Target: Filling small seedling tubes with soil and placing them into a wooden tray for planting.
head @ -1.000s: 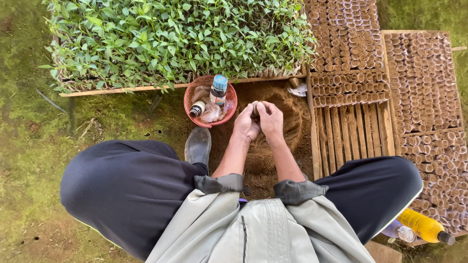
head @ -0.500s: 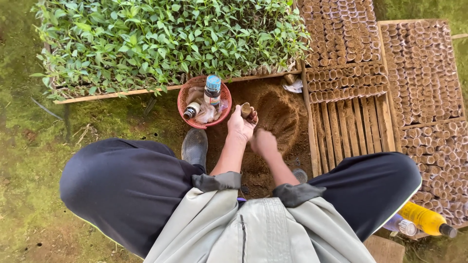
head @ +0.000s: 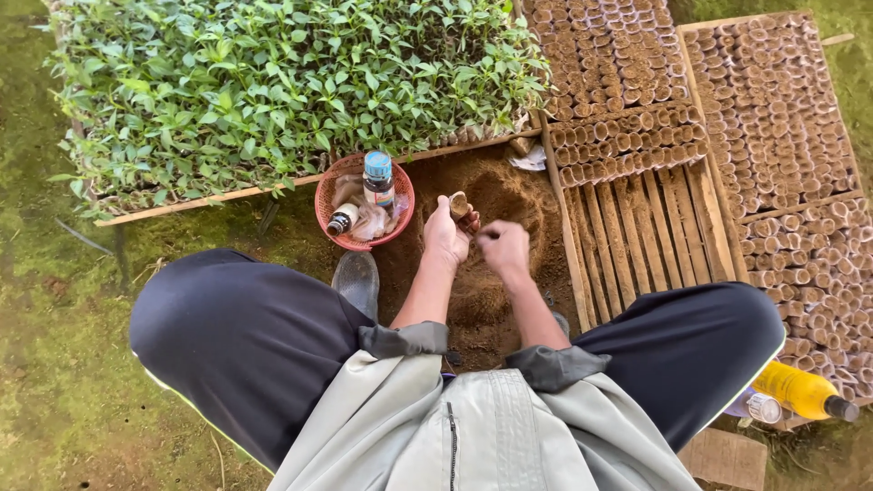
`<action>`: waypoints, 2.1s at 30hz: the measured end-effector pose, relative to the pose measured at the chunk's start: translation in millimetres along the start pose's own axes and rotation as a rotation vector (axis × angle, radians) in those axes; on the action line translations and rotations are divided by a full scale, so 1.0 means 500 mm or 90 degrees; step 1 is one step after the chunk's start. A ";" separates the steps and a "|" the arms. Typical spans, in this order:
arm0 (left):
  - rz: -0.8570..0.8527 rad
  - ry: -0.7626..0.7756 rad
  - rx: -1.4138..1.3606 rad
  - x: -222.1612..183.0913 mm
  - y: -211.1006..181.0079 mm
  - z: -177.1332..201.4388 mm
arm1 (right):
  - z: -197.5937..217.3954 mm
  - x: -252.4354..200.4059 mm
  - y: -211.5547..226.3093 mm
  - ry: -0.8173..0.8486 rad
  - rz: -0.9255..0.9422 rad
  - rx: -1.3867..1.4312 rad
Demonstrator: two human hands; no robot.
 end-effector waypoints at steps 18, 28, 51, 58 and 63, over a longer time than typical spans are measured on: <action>-0.061 0.034 0.019 -0.094 0.010 -0.124 | 0.114 -0.073 0.120 -0.162 0.225 0.233; -0.049 -0.088 0.218 -0.144 0.027 -0.163 | 0.098 -0.047 0.083 -0.107 0.206 0.090; 0.181 0.126 0.528 -0.097 0.191 -0.281 | 0.230 0.046 -0.100 -0.216 0.034 0.696; 0.199 0.126 0.622 -0.012 0.237 -0.205 | 0.287 0.166 -0.237 -0.256 -0.011 0.571; 0.197 0.093 0.647 0.018 0.235 -0.178 | 0.271 0.230 -0.255 -0.186 -0.051 0.409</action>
Point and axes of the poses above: each hand's wrist, its own x-axis towards the middle knuckle, its own z-axis out of the back of the hand, y = z × x, the point moved 2 cm from there along x, towards the middle knuckle, and after that the axes turned 12 degrees about y, right-handed, at the moved point
